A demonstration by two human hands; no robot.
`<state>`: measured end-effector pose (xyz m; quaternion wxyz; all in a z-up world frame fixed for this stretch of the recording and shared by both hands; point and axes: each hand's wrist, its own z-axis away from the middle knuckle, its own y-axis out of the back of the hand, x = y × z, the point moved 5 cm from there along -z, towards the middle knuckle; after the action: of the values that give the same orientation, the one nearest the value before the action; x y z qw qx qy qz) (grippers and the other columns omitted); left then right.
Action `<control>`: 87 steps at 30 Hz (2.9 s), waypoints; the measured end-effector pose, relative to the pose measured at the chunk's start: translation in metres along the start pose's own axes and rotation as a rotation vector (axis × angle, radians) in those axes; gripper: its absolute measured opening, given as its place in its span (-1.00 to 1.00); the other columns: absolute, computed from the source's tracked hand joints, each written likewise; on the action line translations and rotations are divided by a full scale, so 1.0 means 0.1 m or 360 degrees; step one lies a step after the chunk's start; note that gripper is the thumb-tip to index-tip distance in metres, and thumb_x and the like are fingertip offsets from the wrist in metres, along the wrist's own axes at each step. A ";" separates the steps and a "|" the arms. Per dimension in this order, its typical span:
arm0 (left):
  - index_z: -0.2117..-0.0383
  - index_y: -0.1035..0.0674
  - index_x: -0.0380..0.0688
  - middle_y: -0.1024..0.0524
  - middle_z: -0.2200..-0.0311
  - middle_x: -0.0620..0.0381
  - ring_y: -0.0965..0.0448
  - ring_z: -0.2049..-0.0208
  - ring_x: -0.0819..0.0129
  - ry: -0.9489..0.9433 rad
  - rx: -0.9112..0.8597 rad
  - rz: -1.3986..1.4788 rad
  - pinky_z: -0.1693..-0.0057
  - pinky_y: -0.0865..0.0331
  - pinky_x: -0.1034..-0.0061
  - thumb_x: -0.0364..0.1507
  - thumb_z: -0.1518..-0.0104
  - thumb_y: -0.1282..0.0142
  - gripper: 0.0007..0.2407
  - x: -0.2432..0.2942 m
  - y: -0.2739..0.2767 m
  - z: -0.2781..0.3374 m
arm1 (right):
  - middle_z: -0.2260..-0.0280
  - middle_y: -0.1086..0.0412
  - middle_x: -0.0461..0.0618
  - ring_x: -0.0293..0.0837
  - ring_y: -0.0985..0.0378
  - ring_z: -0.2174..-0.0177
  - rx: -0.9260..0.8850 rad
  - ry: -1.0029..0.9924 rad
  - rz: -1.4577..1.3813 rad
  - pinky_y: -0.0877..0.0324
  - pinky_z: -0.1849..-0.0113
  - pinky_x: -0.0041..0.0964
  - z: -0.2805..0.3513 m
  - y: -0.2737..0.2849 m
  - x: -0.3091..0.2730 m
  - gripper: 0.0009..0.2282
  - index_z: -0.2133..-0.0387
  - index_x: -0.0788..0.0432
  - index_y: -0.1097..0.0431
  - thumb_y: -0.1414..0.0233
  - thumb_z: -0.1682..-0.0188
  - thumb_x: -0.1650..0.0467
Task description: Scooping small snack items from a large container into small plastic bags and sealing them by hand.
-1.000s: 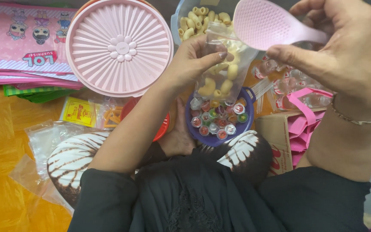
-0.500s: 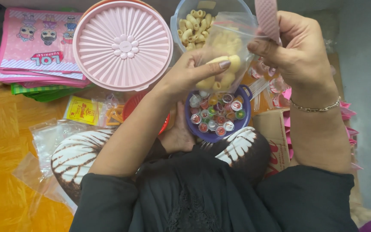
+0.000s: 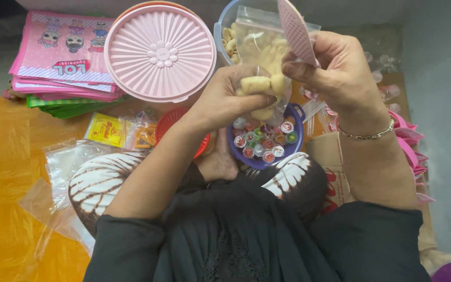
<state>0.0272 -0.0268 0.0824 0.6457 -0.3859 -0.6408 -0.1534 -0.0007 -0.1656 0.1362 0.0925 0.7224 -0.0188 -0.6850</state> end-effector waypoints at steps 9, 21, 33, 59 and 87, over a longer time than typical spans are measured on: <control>0.30 -0.43 -0.28 -0.46 0.43 0.09 -0.46 0.44 0.51 -0.0235 0.0016 -0.0061 0.29 -0.35 0.76 -0.51 0.05 -0.01 -0.81 0.14 0.01 0.18 | 0.56 -0.22 -0.22 -0.46 -0.10 0.58 0.0025 0.0135 0.0249 -0.03 0.50 -0.68 0.11 -0.19 -0.16 -0.89 0.38 0.25 -0.33 -0.01 0.14 0.45; 0.53 -0.48 -0.25 -0.47 0.57 0.13 -0.45 0.55 0.54 -0.0293 0.0235 -0.0186 0.37 -0.37 0.76 -0.47 0.21 -0.19 -0.84 0.16 -0.01 0.24 | 0.50 -0.19 -0.15 -0.44 -0.06 0.60 -0.0030 0.0397 0.0456 0.01 0.56 -0.63 0.24 -0.34 -0.31 -0.92 0.45 0.32 -0.29 0.00 0.20 0.61; 0.39 -0.47 -0.23 -0.48 0.45 0.14 -0.48 0.40 0.47 -0.0217 0.0107 -0.0197 0.20 -0.37 0.68 -0.47 0.25 -0.21 -0.74 0.28 -0.07 0.34 | 0.34 -0.26 -0.06 -0.34 -0.26 0.42 -0.0191 0.0399 0.0239 -0.19 0.36 -0.60 0.21 -0.51 -0.30 -0.79 0.31 0.33 -0.28 0.10 0.23 0.67; 0.21 -0.31 -0.27 -0.42 0.39 0.02 -0.47 0.39 0.40 -0.0326 0.0318 -0.0227 0.27 -0.40 0.68 -0.62 0.27 -0.17 -0.58 0.28 0.04 0.53 | 0.56 -0.27 -0.16 -0.43 -0.21 0.59 0.0003 0.0098 0.0007 -0.12 0.52 -0.67 0.22 -0.65 -0.08 -0.88 0.40 0.26 -0.30 0.01 0.15 0.43; 0.39 -0.48 -0.31 -0.50 0.46 0.01 -0.50 0.46 0.46 -0.0201 0.0239 0.0088 0.28 -0.40 0.74 -0.61 0.19 -0.11 -0.80 0.09 0.11 0.51 | 0.44 -0.22 0.02 -0.31 -0.11 0.55 0.0075 0.0626 0.0769 -0.01 0.53 -0.54 0.39 -0.55 -0.35 -0.88 0.45 0.44 -0.33 0.03 0.28 0.68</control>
<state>-0.0004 0.0189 0.0815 0.6350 -0.3629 -0.6791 -0.0623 -0.0467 -0.1104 0.1602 0.2377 0.8177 -0.1876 -0.4896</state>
